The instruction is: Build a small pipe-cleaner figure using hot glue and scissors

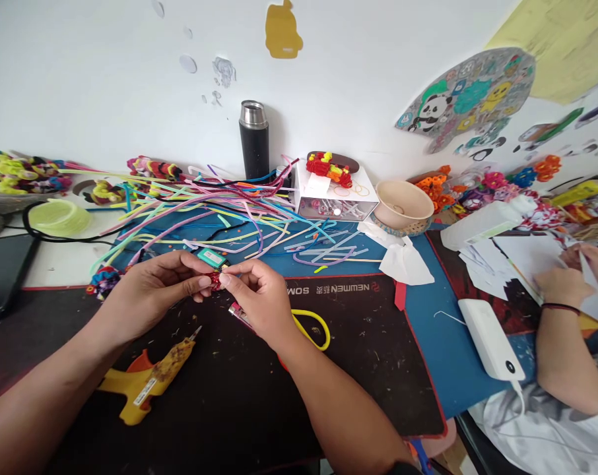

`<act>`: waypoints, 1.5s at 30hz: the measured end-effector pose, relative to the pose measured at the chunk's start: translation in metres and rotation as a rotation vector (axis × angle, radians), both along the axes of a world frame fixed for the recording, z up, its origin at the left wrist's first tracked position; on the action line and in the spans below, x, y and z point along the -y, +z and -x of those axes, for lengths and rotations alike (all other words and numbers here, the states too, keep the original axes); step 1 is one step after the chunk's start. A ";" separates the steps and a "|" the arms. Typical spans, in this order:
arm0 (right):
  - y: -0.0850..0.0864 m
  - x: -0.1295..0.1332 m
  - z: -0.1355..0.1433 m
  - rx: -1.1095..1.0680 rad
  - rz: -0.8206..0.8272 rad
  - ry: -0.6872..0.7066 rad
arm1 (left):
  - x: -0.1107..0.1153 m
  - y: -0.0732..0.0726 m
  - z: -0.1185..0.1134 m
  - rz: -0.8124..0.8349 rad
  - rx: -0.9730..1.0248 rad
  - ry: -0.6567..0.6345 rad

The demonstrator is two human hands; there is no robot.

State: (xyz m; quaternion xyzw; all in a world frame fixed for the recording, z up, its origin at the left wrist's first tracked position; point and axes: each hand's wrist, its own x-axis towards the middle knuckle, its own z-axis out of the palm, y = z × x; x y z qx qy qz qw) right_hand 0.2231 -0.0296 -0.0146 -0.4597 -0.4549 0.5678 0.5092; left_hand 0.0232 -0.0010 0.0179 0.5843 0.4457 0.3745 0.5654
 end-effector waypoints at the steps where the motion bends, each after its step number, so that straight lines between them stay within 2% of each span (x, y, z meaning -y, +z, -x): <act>1: -0.001 0.000 0.000 0.001 -0.005 -0.003 | 0.000 0.001 -0.001 -0.010 -0.011 0.007; 14: -0.007 -0.001 0.003 -0.004 -0.035 -0.024 | 0.004 0.002 -0.003 -0.089 -0.090 0.040; 25: 0.000 0.001 0.002 -0.013 -0.007 -0.003 | 0.002 -0.002 -0.001 -0.058 -0.042 0.050; 36: 0.004 0.000 -0.001 -0.041 0.006 0.003 | -0.001 0.006 0.001 -0.039 -0.035 0.092; 45: 0.003 0.002 -0.001 -0.005 0.024 -0.004 | 0.000 0.006 -0.001 -0.033 -0.016 0.052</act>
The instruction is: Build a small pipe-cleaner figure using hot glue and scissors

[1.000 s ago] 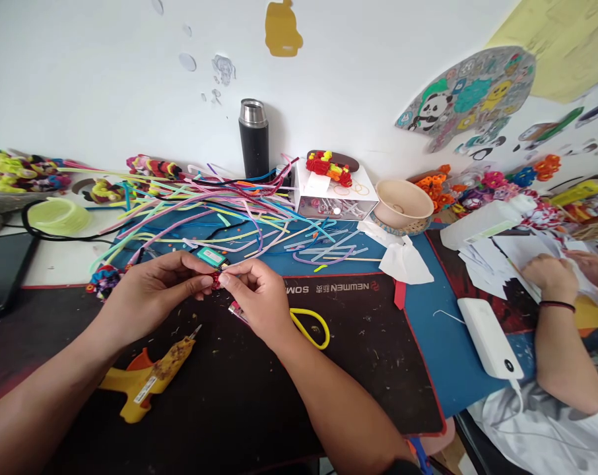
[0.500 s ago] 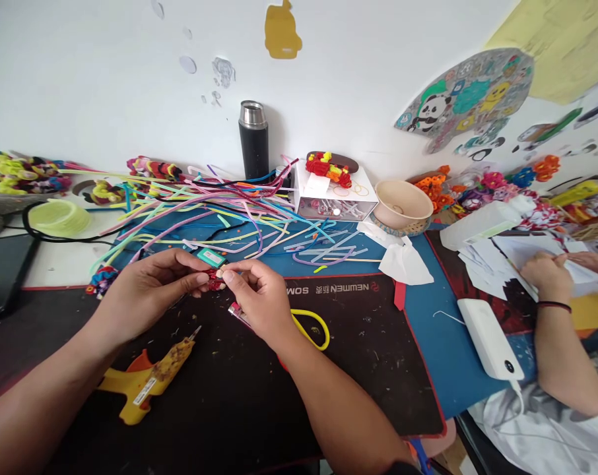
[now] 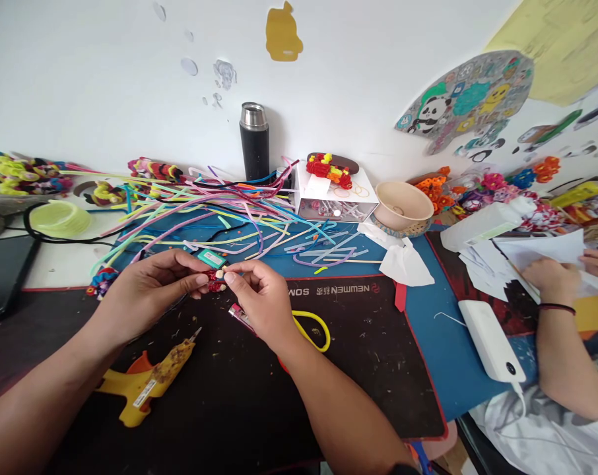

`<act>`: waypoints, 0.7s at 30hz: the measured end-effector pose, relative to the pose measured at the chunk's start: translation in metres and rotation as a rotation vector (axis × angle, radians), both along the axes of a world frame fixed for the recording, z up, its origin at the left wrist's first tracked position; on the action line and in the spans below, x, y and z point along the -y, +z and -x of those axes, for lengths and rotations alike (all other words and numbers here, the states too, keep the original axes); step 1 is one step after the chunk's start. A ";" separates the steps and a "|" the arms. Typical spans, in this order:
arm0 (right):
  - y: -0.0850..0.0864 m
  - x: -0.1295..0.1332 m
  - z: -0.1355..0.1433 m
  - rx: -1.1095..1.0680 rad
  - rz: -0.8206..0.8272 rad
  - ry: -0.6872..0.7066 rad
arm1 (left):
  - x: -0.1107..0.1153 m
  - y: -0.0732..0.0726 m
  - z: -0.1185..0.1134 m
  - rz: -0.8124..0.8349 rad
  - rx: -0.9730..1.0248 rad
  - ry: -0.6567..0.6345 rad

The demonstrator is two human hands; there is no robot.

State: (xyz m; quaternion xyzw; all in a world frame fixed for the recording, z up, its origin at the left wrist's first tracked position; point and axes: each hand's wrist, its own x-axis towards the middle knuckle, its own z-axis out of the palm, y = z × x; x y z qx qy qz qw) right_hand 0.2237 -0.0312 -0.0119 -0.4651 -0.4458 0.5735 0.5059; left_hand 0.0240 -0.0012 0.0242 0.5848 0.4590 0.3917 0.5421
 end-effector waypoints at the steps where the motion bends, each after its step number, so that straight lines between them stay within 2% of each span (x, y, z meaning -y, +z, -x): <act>1: 0.000 0.000 0.000 0.007 0.001 -0.001 | 0.000 -0.001 0.000 0.003 -0.003 -0.008; 21: -0.001 0.000 0.003 0.005 -0.019 0.007 | 0.001 -0.003 0.000 -0.003 -0.038 -0.012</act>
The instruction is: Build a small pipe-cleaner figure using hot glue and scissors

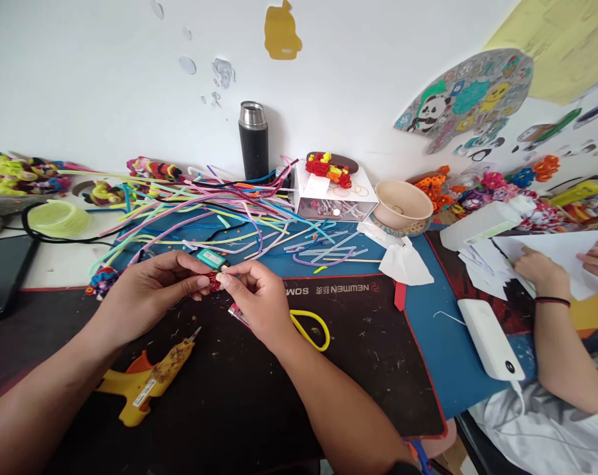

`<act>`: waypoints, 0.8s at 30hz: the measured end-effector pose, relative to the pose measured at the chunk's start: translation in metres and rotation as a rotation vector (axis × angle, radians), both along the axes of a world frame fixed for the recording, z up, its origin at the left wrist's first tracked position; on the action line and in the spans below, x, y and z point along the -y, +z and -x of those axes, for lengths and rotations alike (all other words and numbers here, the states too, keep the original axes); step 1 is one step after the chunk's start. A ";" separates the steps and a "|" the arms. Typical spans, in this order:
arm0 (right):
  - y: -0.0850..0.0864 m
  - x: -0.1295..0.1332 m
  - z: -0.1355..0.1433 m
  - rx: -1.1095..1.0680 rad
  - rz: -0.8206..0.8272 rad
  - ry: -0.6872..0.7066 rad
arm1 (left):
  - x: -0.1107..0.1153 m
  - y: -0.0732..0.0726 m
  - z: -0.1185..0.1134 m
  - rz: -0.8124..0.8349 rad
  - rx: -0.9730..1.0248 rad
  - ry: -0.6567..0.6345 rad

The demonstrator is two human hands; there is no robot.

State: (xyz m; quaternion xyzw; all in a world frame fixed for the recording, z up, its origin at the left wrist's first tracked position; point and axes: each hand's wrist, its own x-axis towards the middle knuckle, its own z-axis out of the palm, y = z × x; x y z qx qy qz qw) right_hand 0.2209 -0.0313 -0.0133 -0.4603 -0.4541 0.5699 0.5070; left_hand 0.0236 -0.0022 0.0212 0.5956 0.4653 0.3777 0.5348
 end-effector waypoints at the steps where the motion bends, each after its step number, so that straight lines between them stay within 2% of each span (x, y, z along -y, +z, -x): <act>1: 0.000 0.000 0.000 0.001 0.001 -0.001 | 0.000 0.000 0.000 0.001 -0.001 -0.001; 24: 0.000 0.000 0.000 0.000 0.013 0.009 | 0.000 0.001 -0.002 0.045 0.064 0.001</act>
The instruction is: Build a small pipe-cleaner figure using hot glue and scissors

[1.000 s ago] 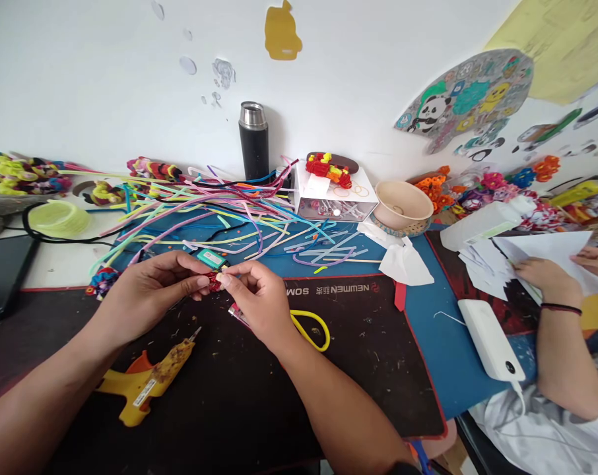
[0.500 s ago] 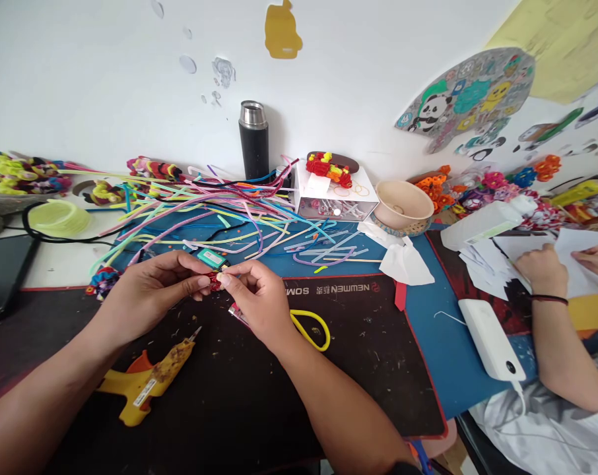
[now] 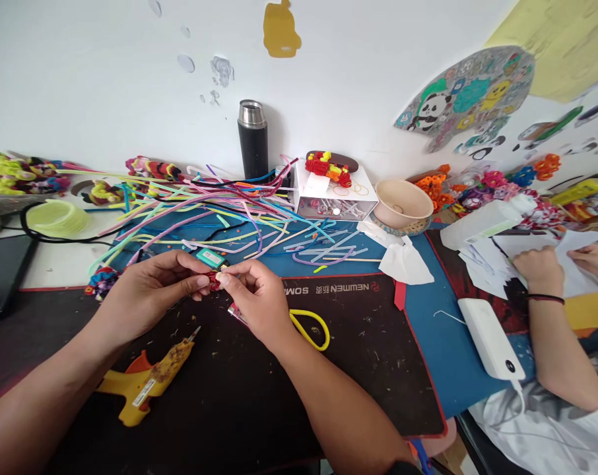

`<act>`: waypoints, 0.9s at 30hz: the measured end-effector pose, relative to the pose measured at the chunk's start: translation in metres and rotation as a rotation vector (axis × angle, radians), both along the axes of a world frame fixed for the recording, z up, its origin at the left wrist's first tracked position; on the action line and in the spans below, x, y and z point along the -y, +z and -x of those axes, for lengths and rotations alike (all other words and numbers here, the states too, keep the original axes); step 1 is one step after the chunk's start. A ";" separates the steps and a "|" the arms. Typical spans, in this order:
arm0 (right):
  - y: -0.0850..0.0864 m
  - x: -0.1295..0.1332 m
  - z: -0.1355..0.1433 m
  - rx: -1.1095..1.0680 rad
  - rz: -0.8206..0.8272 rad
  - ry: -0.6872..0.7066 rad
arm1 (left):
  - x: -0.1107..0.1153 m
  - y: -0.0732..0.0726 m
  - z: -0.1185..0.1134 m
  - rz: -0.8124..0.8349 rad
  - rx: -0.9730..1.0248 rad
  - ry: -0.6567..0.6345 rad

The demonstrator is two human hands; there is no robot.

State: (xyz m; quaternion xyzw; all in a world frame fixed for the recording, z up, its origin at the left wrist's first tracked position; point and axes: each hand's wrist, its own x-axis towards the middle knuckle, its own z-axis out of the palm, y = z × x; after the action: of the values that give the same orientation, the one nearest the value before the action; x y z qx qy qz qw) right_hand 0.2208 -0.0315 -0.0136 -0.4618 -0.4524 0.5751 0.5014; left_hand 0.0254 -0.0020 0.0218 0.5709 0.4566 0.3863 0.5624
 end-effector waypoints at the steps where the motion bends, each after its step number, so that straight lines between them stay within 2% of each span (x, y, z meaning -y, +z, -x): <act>1: 0.000 0.000 0.000 0.001 0.000 0.002 | 0.000 0.000 0.000 0.001 0.007 -0.001; 8: -0.001 0.001 0.000 -0.044 -0.003 0.007 | -0.001 -0.004 0.001 0.002 0.027 -0.004; 19: 0.000 0.000 -0.001 -0.058 -0.001 -0.002 | -0.004 -0.001 0.002 0.012 0.079 0.006; 22: 0.003 -0.001 0.000 -0.055 0.001 -0.021 | -0.006 -0.002 0.003 0.078 0.191 0.031; 27: 0.007 0.000 0.001 -0.046 0.015 -0.032 | -0.013 -0.001 0.006 0.325 0.532 0.129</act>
State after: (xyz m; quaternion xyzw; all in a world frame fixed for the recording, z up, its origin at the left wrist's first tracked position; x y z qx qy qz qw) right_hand 0.2199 -0.0315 -0.0071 -0.4595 -0.4290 0.5810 0.5170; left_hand 0.0194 0.0113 0.0208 0.3224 0.3844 0.4791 0.7203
